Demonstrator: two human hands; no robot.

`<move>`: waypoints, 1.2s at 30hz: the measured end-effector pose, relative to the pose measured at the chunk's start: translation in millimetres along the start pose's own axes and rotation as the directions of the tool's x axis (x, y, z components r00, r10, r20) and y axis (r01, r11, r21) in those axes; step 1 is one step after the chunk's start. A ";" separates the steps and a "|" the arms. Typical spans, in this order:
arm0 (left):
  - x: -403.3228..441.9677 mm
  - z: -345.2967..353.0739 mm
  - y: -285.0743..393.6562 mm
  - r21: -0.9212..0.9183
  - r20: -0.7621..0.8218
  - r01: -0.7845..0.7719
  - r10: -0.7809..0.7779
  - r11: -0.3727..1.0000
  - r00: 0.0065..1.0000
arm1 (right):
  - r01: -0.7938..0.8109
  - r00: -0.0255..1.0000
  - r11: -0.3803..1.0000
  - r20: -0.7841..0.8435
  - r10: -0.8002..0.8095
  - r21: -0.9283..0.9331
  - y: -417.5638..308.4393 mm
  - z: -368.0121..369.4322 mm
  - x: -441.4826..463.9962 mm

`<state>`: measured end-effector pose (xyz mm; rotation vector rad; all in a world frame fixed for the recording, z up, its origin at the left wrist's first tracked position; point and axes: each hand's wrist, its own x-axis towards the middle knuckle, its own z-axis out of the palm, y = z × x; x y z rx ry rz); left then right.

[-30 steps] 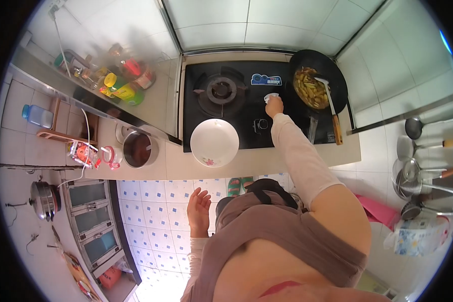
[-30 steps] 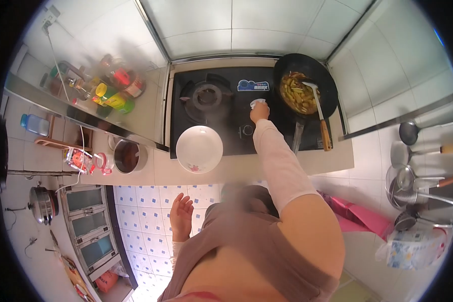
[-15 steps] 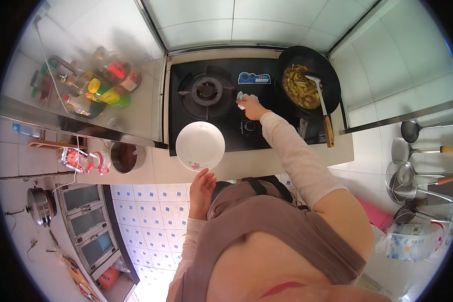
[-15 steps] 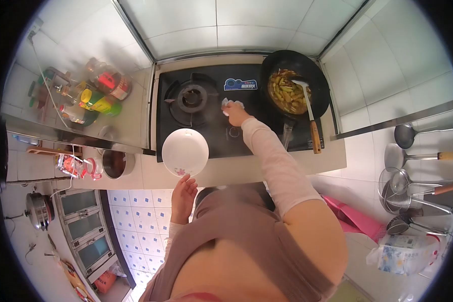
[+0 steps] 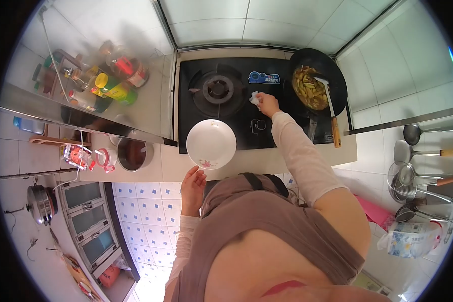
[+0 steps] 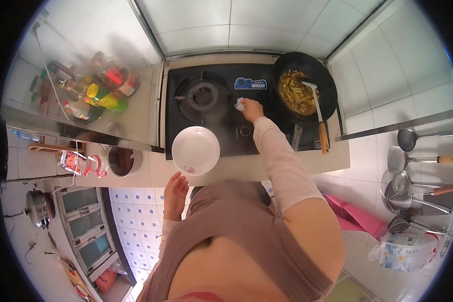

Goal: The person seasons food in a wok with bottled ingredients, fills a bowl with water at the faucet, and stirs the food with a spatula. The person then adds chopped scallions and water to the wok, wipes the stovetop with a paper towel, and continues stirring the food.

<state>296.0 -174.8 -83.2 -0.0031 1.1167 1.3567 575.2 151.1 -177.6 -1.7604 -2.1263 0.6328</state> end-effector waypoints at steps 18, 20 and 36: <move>20.5 0.4 11.8 -0.007 -0.038 0.011 -0.011 1.000 0.999 | -0.270 0.943 0.962 -0.193 0.272 0.036 5.5 -14.9 -0.3; 19.4 -9.3 7.3 -0.001 -0.054 0.030 -0.030 1.000 0.998 | -0.362 0.887 0.931 -0.287 0.362 0.055 20.6 -14.7 12.5; 77.6 -16.3 -36.2 0.307 0.020 0.066 -0.076 0.949 0.997 | -0.029 0.980 0.991 0.200 0.002 0.134 -17.6 12.8 -6.4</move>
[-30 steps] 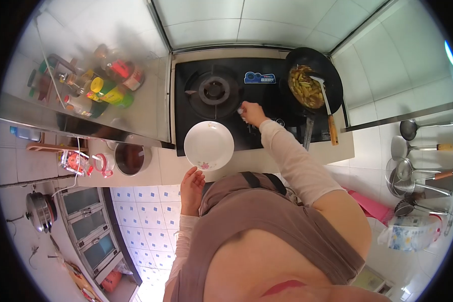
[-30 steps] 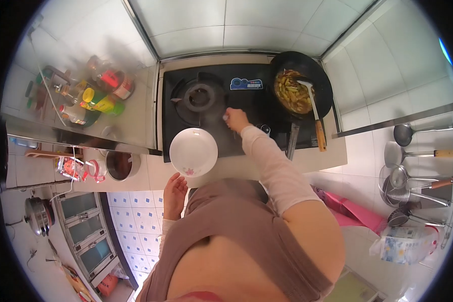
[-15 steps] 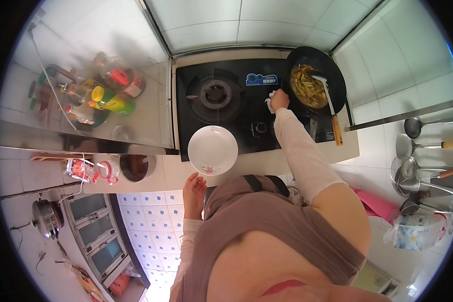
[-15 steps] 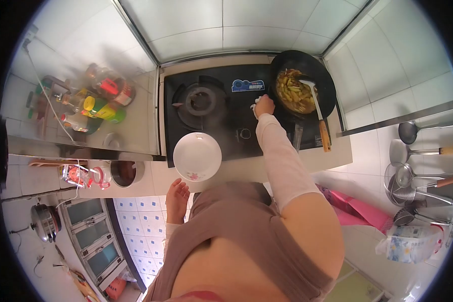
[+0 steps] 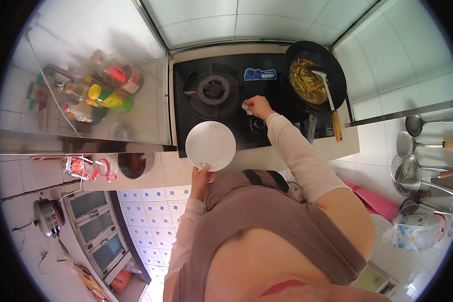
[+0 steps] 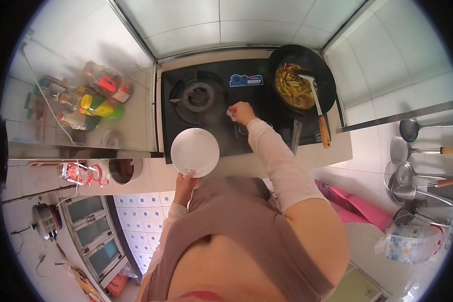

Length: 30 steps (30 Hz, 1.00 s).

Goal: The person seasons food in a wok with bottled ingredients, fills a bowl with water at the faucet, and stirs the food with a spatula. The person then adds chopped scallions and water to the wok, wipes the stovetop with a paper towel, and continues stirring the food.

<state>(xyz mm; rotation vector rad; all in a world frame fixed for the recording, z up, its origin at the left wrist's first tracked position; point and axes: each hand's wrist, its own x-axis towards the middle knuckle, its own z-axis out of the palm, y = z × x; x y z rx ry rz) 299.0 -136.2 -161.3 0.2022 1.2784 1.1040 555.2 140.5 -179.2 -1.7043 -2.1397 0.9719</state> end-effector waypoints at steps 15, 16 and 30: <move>-40.2 -29.1 1.5 -0.035 -0.051 -0.114 0.112 0.993 0.992 | 0.416 0.900 0.904 -0.098 -0.425 -0.099 -53.2 72.9 -100.4; -45.7 -34.5 3.1 -0.020 -0.061 -0.121 0.120 0.992 0.991 | 0.433 0.894 0.900 -0.107 -0.436 -0.054 -52.0 76.5 -108.5; -113.2 -88.9 8.7 0.049 -0.108 -0.094 0.099 0.994 0.989 | 0.316 0.810 0.948 -0.513 -0.285 -0.027 -87.4 134.4 -96.2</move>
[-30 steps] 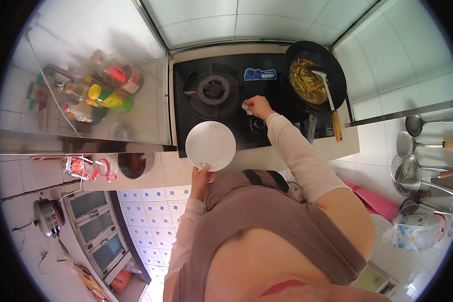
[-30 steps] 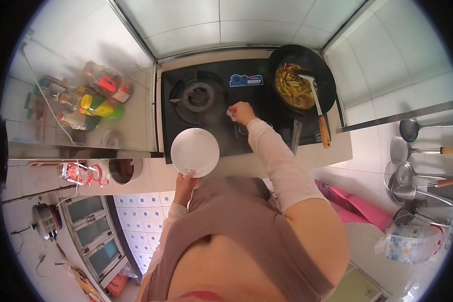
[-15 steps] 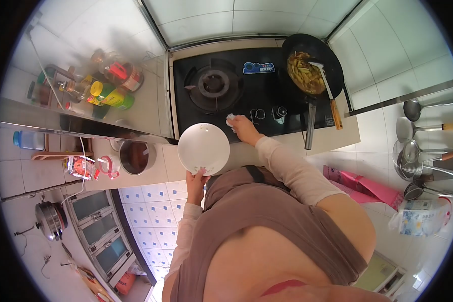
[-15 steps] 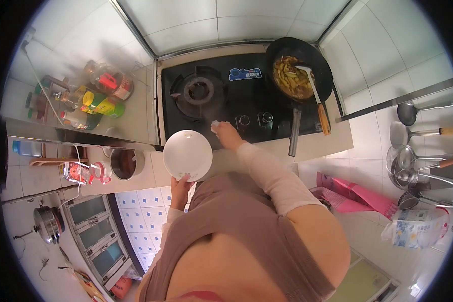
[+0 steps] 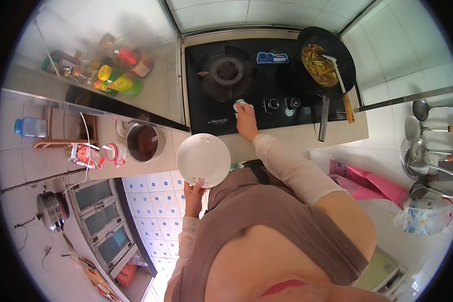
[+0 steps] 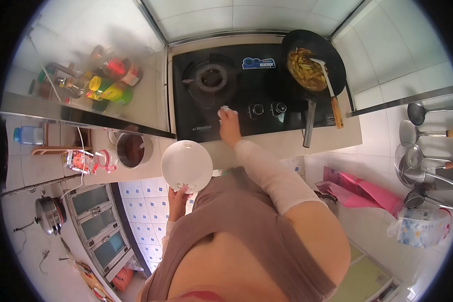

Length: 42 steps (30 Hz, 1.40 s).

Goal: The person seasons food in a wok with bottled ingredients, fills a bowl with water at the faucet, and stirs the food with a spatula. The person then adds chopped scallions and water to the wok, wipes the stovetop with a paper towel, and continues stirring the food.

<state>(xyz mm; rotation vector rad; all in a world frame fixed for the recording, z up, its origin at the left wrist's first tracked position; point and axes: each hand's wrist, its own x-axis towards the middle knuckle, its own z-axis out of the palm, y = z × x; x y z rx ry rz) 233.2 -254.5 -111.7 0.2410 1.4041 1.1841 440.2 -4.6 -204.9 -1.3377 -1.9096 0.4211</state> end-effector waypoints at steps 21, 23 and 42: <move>-11.8 -27.7 5.2 0.001 -0.011 -0.026 0.026 1.000 1.000 | -0.033 0.997 0.981 0.062 0.045 -0.189 10.7 -48.0 -46.7; -12.3 -28.8 5.4 -0.004 -0.018 -0.034 0.034 0.999 0.999 | -0.054 0.999 0.980 -0.004 0.054 -0.193 6.0 -35.8 -44.2; 67.8 34.2 -2.3 -0.098 0.203 0.042 -0.021 0.994 0.979 | 0.078 0.996 0.971 0.054 -0.068 -0.226 37.6 -94.9 -74.1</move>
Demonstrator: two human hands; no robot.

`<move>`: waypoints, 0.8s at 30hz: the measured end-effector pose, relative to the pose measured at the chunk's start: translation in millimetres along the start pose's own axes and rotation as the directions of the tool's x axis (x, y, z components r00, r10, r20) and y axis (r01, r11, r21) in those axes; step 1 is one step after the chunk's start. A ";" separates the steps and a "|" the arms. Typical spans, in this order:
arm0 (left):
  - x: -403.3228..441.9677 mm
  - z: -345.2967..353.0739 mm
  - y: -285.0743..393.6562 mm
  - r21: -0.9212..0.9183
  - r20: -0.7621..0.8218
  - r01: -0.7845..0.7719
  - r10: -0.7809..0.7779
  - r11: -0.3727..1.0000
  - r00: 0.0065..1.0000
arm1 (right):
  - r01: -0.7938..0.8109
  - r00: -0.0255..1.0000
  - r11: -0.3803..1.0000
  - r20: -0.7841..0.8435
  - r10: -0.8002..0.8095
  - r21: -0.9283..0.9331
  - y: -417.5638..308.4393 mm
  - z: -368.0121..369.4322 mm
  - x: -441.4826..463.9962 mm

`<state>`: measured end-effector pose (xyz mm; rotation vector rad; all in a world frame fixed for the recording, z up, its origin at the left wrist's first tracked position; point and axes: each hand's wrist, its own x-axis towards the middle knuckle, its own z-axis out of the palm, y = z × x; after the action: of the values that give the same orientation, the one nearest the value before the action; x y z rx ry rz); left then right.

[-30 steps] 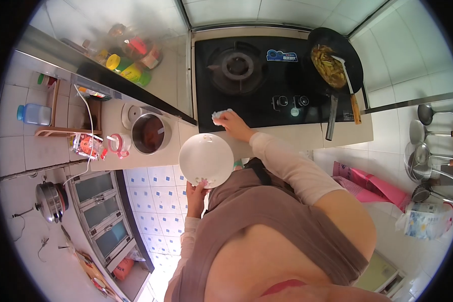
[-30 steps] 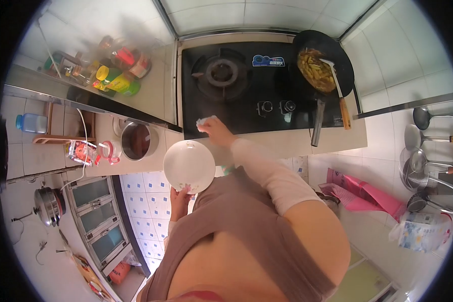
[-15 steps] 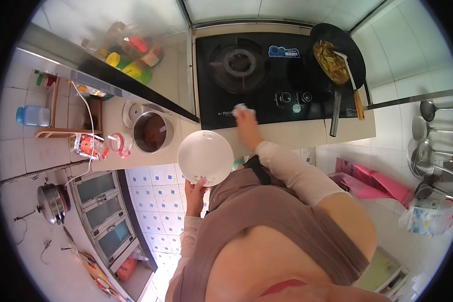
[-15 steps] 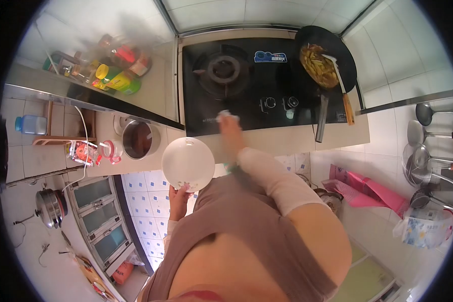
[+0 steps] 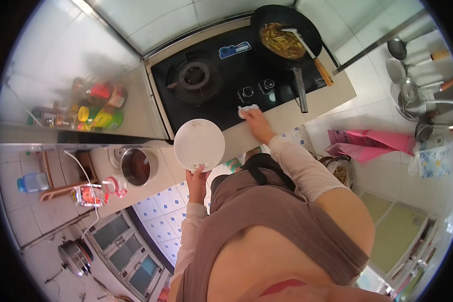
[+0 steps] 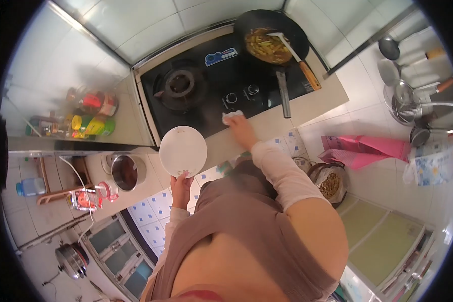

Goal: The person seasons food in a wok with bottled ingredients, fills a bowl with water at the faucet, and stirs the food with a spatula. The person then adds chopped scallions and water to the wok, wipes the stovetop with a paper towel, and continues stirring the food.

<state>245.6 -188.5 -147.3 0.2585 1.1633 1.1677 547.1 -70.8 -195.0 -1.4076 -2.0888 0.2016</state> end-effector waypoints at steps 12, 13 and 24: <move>40.3 31.6 -21.1 0.055 -0.010 -0.040 0.040 0.998 0.999 | -0.561 0.822 0.807 0.012 0.569 0.184 108.0 -78.7 -31.1; 39.5 35.4 -23.8 0.044 -0.008 -0.049 0.050 0.998 0.999 | -0.437 0.895 0.898 -0.075 0.440 0.059 116.8 -89.4 -34.1; 6.7 61.0 -91.0 -0.113 -0.476 -0.123 0.055 0.986 0.878 | -0.266 0.962 0.910 -0.148 0.229 -0.317 253.0 -162.3 -52.7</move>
<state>347.3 -199.5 -187.1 -0.0918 1.4963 1.4361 851.0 -42.6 -196.8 -1.8452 -1.9130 -0.1357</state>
